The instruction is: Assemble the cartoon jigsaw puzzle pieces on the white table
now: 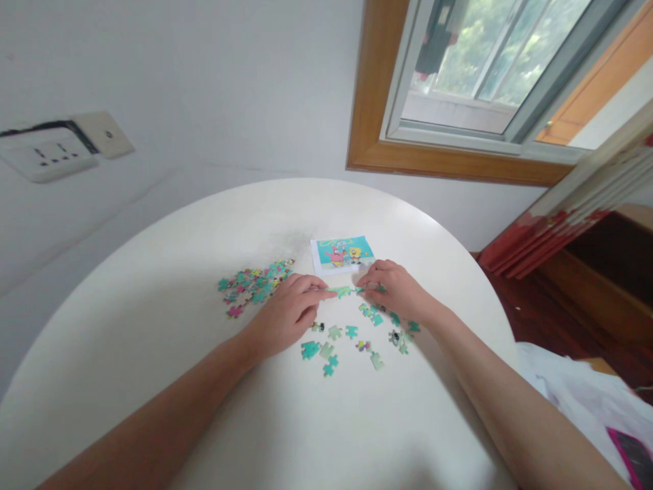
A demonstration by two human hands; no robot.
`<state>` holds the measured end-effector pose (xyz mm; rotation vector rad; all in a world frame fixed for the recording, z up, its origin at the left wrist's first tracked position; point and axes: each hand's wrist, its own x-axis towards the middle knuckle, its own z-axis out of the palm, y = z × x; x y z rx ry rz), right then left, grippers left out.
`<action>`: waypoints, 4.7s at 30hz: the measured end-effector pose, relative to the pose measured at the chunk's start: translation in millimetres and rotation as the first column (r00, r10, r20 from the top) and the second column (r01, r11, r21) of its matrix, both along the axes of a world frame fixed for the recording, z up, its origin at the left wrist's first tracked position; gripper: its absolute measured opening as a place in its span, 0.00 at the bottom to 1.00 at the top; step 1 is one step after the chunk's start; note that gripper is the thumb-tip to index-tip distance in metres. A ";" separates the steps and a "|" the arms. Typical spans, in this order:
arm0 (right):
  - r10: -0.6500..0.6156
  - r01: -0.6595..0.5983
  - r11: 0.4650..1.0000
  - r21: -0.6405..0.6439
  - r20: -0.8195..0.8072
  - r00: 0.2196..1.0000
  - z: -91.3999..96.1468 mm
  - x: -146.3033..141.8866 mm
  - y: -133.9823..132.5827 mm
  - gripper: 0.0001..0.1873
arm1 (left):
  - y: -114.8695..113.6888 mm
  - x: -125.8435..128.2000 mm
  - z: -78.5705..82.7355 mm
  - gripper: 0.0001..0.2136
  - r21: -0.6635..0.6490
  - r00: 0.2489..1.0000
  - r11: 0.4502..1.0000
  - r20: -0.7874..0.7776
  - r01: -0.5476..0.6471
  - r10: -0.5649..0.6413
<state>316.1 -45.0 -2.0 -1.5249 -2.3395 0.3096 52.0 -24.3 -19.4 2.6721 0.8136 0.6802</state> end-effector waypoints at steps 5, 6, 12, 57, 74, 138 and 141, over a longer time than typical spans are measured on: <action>-0.016 0.016 1.000 -0.004 -0.010 1.000 -0.8 0.5 0.6 0.12 | 1.3 0.0 -1.4 0.20 0.013 1.000 1.000 -0.009 0.008 -0.008; -0.014 0.014 1.000 -0.004 -0.012 1.000 -0.7 0.6 0.6 0.12 | 1.5 0.0 -1.7 0.20 0.017 1.000 1.000 -0.008 0.008 -0.008; -0.019 0.019 1.000 -0.005 -0.021 1.000 0.2 0.7 1.0 0.12 | -0.1 0.2 0.4 0.19 0.009 1.000 1.000 0.001 0.004 -0.004; -0.371 0.369 0.922 -0.113 0.009 0.929 12.2 64.6 6.0 0.07 | 1.2 0.8 0.4 0.21 0.026 1.000 1.000 0.012 0.003 -0.003; 0.026 -0.031 0.960 -0.277 -0.020 0.999 37.4 20.0 -22.1 0.13 | 0.6 1.2 2.1 0.19 0.013 1.000 1.000 -0.003 -0.002 0.002; -0.152 0.119 0.984 -0.130 -0.292 0.944 7.1 -20.8 -3.0 0.11 | -2.7 -1.2 1.1 0.21 -0.004 1.000 1.000 0.001 -0.016 0.016; -0.139 0.113 0.988 -0.110 -0.273 0.952 7.5 -22.2 -2.1 0.12 | -1.7 -1.4 -0.2 0.21 0.000 1.000 1.000 -0.004 -0.010 0.010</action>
